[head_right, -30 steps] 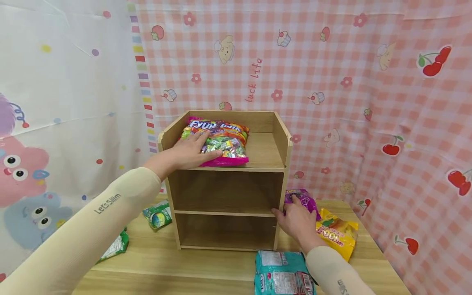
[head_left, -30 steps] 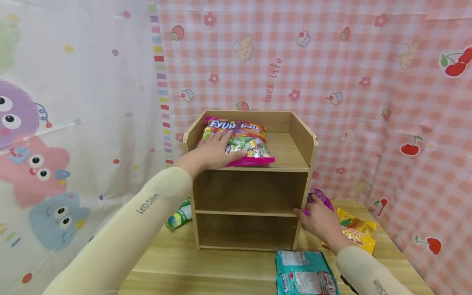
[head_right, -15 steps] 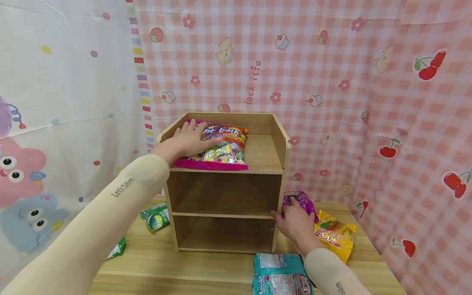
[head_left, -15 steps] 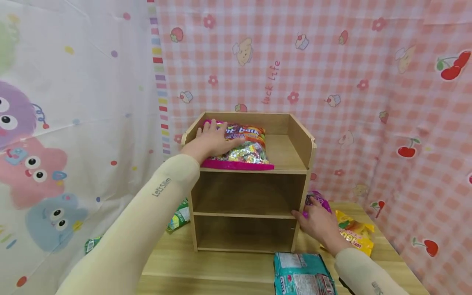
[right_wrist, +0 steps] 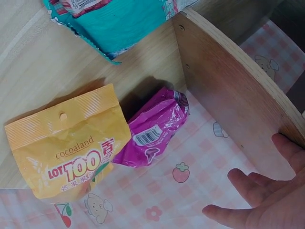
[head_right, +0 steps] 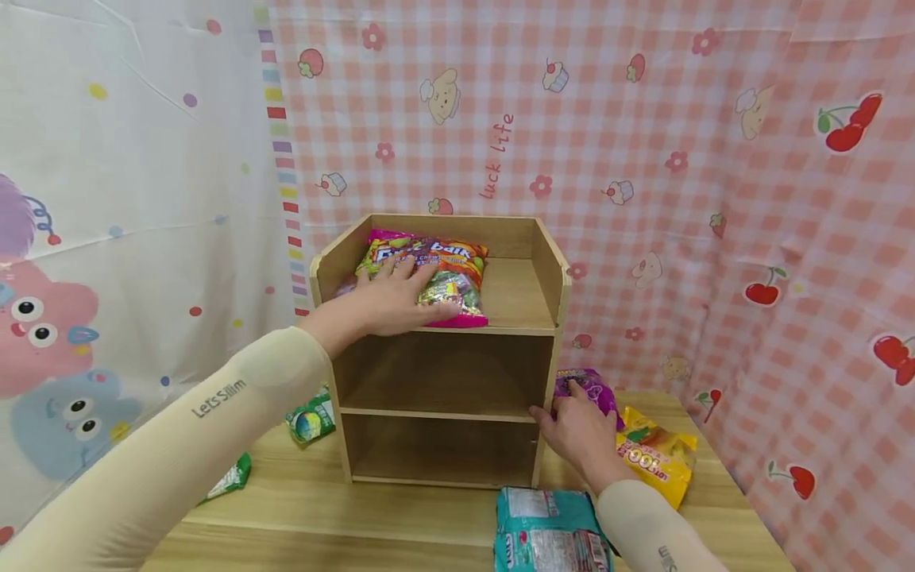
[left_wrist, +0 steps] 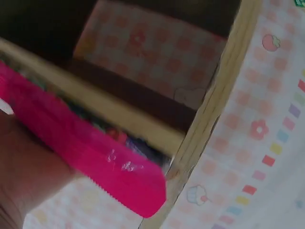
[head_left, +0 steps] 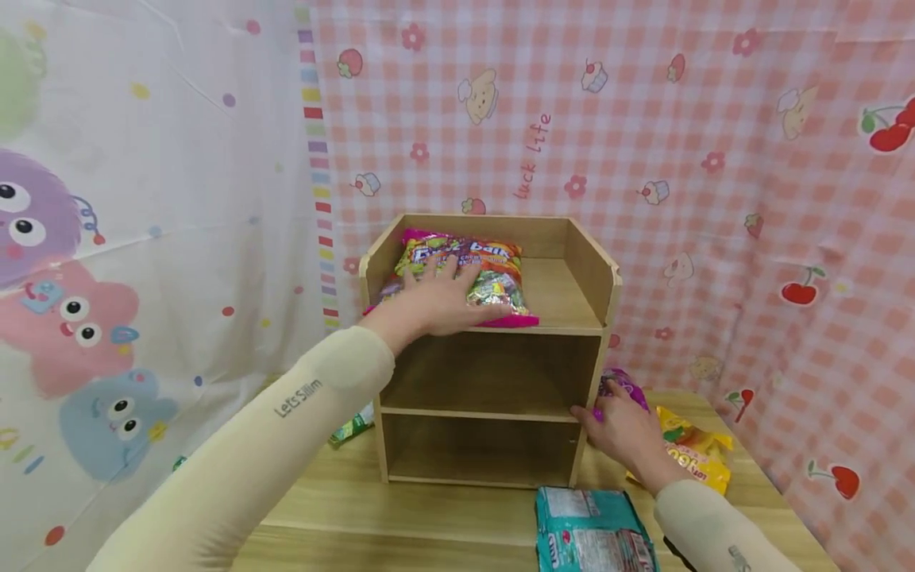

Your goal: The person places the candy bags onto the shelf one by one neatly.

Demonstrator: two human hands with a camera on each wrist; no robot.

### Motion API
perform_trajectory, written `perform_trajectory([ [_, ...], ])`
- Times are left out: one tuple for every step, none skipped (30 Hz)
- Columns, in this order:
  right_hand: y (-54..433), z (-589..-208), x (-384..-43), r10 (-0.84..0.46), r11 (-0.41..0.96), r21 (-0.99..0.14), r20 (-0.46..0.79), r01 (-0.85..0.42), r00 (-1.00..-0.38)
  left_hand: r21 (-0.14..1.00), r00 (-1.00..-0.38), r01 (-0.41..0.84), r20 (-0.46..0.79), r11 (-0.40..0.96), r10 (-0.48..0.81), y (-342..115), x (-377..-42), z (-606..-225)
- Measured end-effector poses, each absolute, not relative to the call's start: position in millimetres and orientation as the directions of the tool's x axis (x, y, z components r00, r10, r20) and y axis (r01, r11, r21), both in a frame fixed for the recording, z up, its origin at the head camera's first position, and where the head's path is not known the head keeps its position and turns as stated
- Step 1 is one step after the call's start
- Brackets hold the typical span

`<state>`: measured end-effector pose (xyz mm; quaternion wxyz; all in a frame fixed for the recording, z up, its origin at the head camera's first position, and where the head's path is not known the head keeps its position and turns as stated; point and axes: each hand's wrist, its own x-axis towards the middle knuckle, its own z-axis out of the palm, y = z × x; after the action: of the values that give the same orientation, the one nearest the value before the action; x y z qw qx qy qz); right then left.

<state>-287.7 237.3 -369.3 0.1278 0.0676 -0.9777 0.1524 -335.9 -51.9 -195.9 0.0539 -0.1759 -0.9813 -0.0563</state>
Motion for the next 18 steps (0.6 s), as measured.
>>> perform_trajectory([
  [237.3, -369.1, -287.6, -0.093, 0.944, -0.281, 0.268, -0.170, -0.959, 0.075, -0.930, 0.356, 0.128, 0.932, 0.345, -49.8, -332.3, -198.0],
  [237.3, -368.8, -287.7, -0.092, 0.944, -0.283, 0.266, -0.169, -0.959, 0.065, -0.930, 0.354, 0.130, 0.933, 0.344, -48.1, -329.8, -200.0],
  [237.1, -368.5, -287.5, -0.090, 0.944, -0.285, 0.262, -0.167, -0.961, 0.055, -0.931, 0.349, 0.136, 0.935, 0.340, -46.9, -329.2, -201.9],
  [237.7, -368.1, -287.7, -0.089, 0.944, -0.287, 0.259, -0.165, -0.962, 0.046, -0.932, 0.342, 0.147, 0.939, 0.332, -45.7, -330.2, -203.1],
  [238.0, -367.8, -287.7, -0.087, 0.943, -0.289, 0.256, -0.162, -0.963, 0.041, -0.932, 0.335, 0.162, 0.941, 0.325, -44.7, -332.4, -204.1],
  [238.3, -367.6, -287.8, -0.084, 0.942, -0.295, 0.251, -0.159, -0.964, 0.041, -0.932, 0.330, 0.174, 0.943, 0.318, -43.7, -335.4, -205.0],
  [238.6, -367.4, -287.8, -0.082, 0.942, -0.298, 0.249, -0.157, -0.965, 0.041, -0.932, 0.326, 0.184, 0.945, 0.313, -42.5, -338.9, -205.7],
  [238.9, -367.2, -287.8, -0.081, 0.941, -0.300, 0.245, -0.155, -0.966, 0.045, -0.931, 0.323, 0.194, 0.945, 0.309, -41.6, -342.5, -206.3],
  [239.0, -367.2, -287.5, -0.079, 0.941, -0.303, 0.242, -0.153, -0.967, 0.048, -0.931, 0.321, 0.200, 0.946, 0.306, -40.7, -346.2, -206.8],
  [239.3, -367.2, -287.5, -0.078, 0.940, -0.305, 0.241, -0.152, -0.967, 0.054, -0.931, 0.320, 0.203, 0.946, 0.303, -39.9, -349.0, -207.0],
  [239.4, -367.4, -287.2, -0.076, 0.940, -0.306, 0.240, -0.150, -0.968, 0.057, -0.931, 0.320, 0.204, 0.946, 0.302, -39.1, -351.3, -207.2],
  [239.7, -367.0, -287.1, -0.076, 0.941, -0.305, 0.241, -0.149, -0.968, 0.060, -0.931, 0.320, 0.202, 0.945, 0.303, -38.5, -353.2, -207.0],
  [239.8, -366.9, -287.1, -0.077, 0.942, -0.302, 0.241, -0.150, -0.967, 0.064, -0.933, 0.318, 0.196, 0.946, 0.301, -38.2, -354.0, -206.3],
  [239.9, -366.7, -287.0, -0.079, 0.942, -0.300, 0.240, -0.151, -0.968, 0.069, -0.936, 0.315, 0.185, 0.946, 0.298, -38.3, -353.9, -205.4],
  [239.9, -366.6, -286.8, -0.079, 0.942, -0.300, 0.238, -0.151, -0.968, 0.075, -0.940, 0.312, 0.171, 0.947, 0.296, -38.5, -353.3, -204.1],
  [239.9, -366.5, -287.0, -0.079, 0.941, -0.303, 0.238, -0.151, -0.968, 0.080, -0.941, 0.312, 0.164, 0.947, 0.296, -38.9, -352.2, -202.2],
  [239.9, -366.2, -287.1, -0.080, 0.940, -0.304, 0.238, -0.152, -0.968, 0.086, -0.941, 0.314, 0.159, 0.946, 0.298, -39.3, -351.4, -200.1],
  [239.9, -365.9, -287.3, -0.080, 0.939, -0.307, 0.239, -0.153, -0.968, 0.092, -0.942, 0.313, 0.159, 0.945, 0.297, -40.0, -350.7, -197.6],
])
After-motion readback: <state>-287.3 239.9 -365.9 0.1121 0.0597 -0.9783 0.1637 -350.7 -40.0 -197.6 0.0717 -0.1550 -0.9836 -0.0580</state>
